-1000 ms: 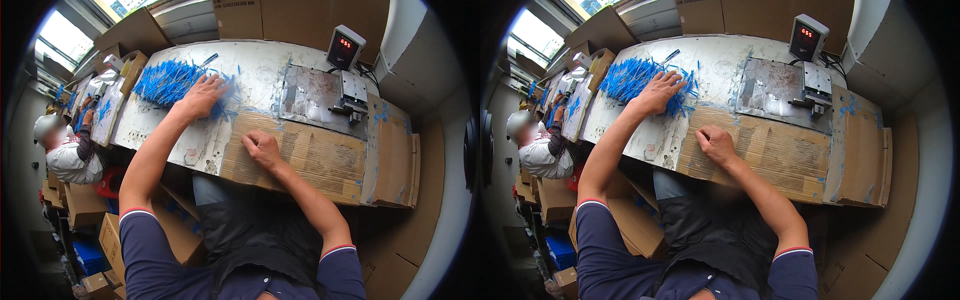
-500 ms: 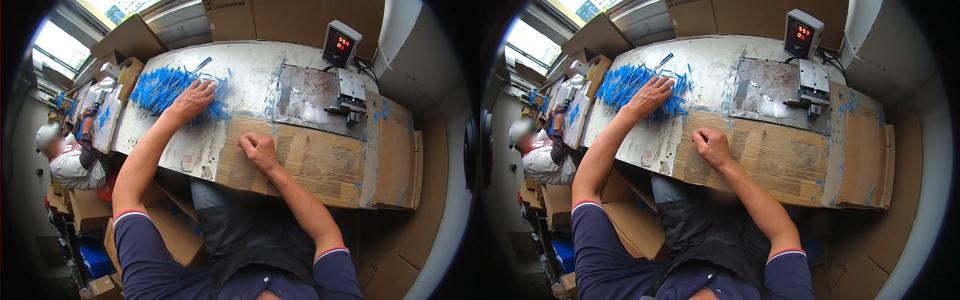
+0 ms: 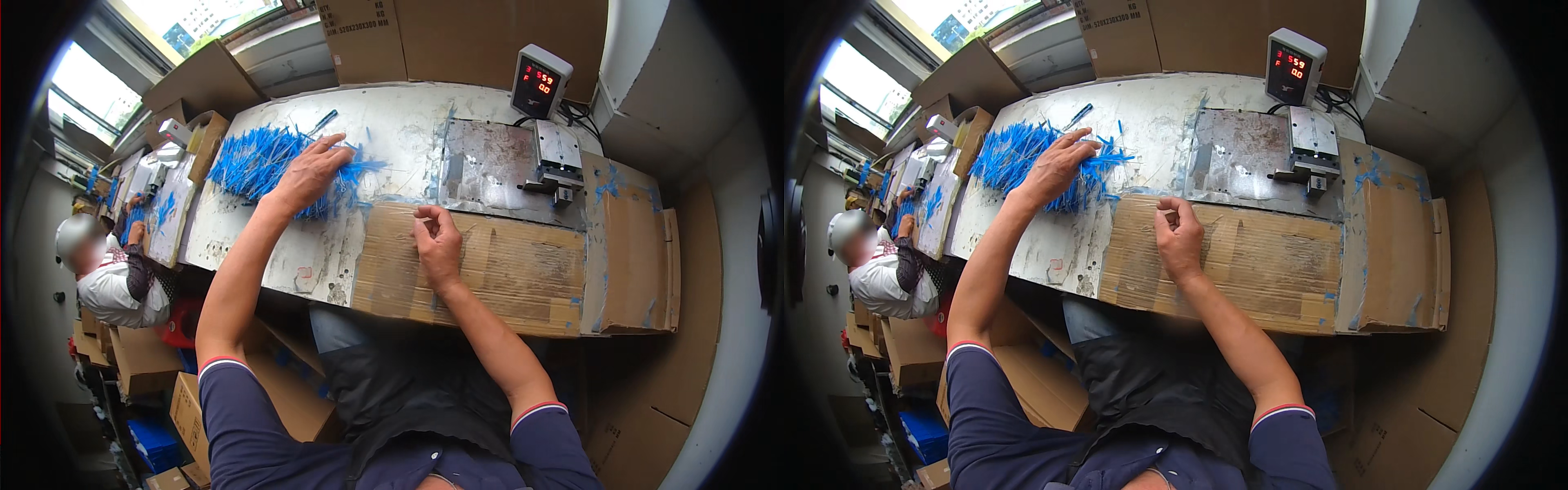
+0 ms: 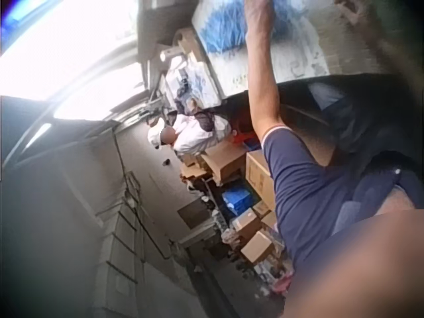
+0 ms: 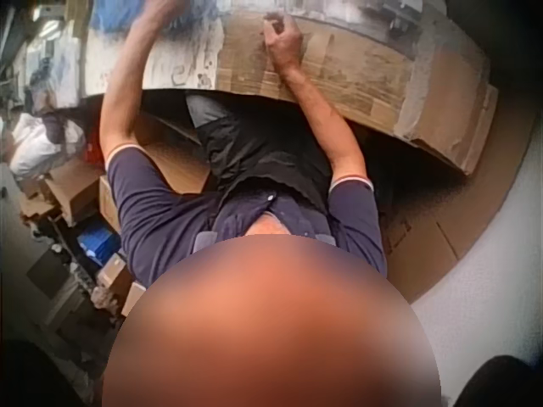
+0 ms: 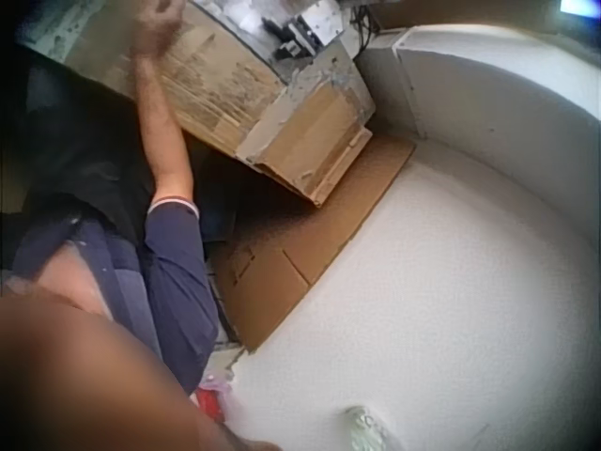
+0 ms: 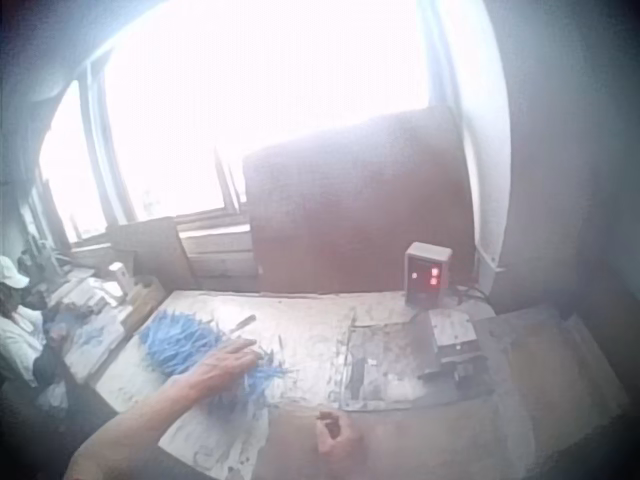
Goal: Bundling and counting blue plastic bristles at a workshop station.
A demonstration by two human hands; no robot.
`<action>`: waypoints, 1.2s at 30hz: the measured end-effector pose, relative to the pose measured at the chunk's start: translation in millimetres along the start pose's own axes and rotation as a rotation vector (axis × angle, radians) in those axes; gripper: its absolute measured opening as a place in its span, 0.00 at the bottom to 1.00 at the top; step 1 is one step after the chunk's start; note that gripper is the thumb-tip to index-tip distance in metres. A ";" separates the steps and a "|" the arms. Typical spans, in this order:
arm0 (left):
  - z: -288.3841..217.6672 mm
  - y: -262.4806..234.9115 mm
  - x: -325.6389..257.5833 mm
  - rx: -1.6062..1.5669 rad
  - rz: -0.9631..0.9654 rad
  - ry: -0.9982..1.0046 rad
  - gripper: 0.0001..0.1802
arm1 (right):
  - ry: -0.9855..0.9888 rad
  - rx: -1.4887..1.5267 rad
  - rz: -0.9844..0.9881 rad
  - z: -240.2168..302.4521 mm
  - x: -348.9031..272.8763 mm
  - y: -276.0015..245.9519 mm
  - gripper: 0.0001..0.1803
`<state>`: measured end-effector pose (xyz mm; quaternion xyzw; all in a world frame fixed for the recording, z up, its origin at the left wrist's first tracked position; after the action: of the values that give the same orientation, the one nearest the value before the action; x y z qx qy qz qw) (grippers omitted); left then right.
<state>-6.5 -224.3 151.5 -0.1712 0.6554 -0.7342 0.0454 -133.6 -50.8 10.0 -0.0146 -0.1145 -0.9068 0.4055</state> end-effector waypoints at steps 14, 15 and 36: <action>41.7 7.8 9.4 -0.615 -0.037 -0.326 0.11 | -0.301 -0.369 0.037 59.0 65.4 37.9 0.26; 41.6 9.5 11.0 -0.682 -0.029 -0.311 0.11 | -0.307 -0.371 0.039 60.4 74.1 42.3 0.26; 23.5 71.3 19.9 -1.262 -0.227 -0.557 0.05 | 0.222 0.057 0.293 -3.4 93.9 29.8 0.13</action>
<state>-29.2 -262.2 87.5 -0.4143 0.8986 -0.1422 0.0266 -174.3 -139.5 23.8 0.0808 -0.0913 -0.8305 0.5435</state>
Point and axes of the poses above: each hand's wrist, its own x-axis towards the middle knuckle, its own y-axis out of the palm, z = x × y, the point moved 10 cm from there along x, towards the middle knuckle
